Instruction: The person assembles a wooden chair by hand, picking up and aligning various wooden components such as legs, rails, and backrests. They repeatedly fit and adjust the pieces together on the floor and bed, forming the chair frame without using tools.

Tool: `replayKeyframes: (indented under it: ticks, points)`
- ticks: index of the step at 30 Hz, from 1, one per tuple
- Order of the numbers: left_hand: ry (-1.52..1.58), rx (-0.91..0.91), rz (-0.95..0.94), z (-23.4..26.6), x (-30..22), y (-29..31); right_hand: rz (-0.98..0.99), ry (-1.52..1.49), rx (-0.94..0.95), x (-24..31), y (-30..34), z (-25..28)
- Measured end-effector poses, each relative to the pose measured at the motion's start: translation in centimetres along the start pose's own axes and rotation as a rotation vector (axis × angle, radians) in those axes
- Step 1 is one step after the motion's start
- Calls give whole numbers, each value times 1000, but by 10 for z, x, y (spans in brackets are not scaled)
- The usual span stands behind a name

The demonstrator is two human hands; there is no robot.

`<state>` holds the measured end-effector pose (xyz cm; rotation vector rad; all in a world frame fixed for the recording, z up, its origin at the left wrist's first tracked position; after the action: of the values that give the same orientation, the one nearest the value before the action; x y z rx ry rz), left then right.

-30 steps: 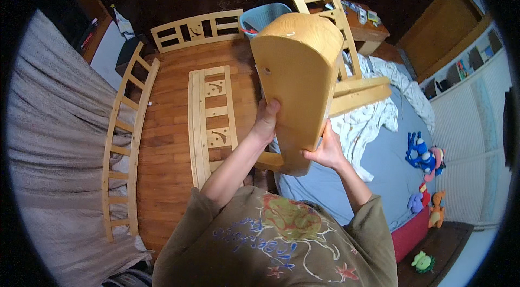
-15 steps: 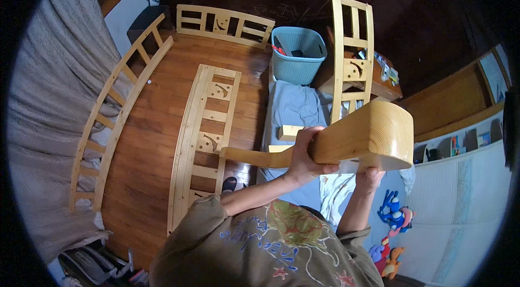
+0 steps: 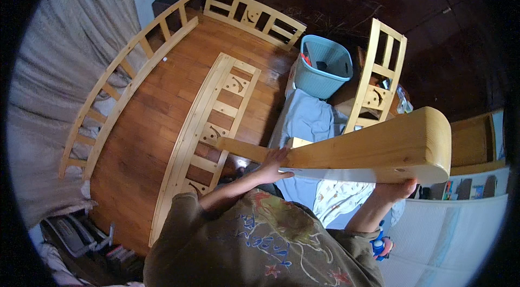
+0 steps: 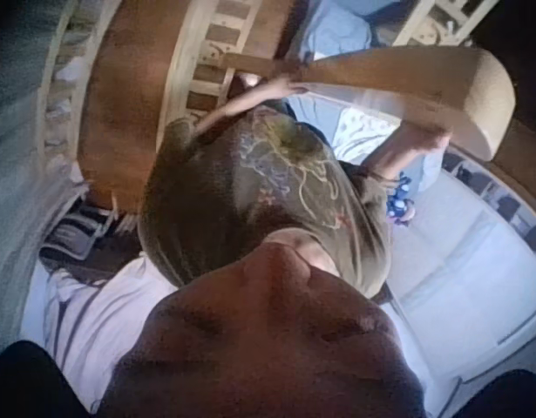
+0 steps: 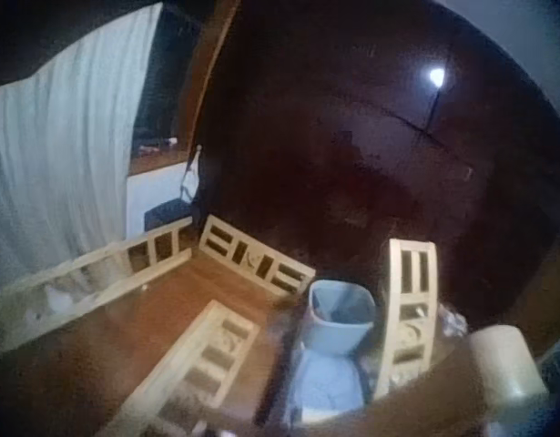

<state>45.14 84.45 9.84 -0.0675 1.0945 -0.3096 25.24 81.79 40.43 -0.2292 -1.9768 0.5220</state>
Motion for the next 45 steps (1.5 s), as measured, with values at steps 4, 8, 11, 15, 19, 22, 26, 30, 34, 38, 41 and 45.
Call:
replayKeyframes:
  ticks: [4,8,11,15,19,22,26,30,34,38,41,45]
  points:
    - [183,63,131,-37,23,-11,-26,-17,59,-15,-34,-9]
    - [241,-66,122,-1,-7,-50,-62,-64,102,-56,-67,-2]
    - [305,-145,88,31,-28,-82,-100,11,95,-86,-89,5]
    - [328,-396,-63,58,-56,-121,-166,40,80,-126,-116,26]
    - [389,-462,-129,92,-90,-158,-154,72,91,-137,-138,26]
    - [408,-465,-108,89,-87,-174,-133,135,63,-152,-147,37]
    - [423,-486,-106,75,-76,-184,-98,212,55,-168,-149,64]
    - [457,-470,-52,56,-61,-191,-92,251,52,-184,-147,64]
    - [500,-420,-7,42,-47,-193,-129,255,134,-195,-144,66]
    - [504,-423,15,28,-32,-196,-225,304,78,-206,-136,78]
    - [485,-393,19,18,-25,-196,-318,270,81,-212,-134,88]
    - [444,-355,-6,11,-22,-197,-363,250,71,-207,-135,99]
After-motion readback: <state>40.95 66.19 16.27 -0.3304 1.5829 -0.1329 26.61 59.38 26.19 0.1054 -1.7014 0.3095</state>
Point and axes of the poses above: each hand's wrist, its own y-axis away from the middle knuckle, its own z-axis out of the back of the hand, x = y × z, the point moved 2 cm from there along -y, towards the middle knuckle, and after that the axes turned 1 degree about -y, right-handed, at the moved point
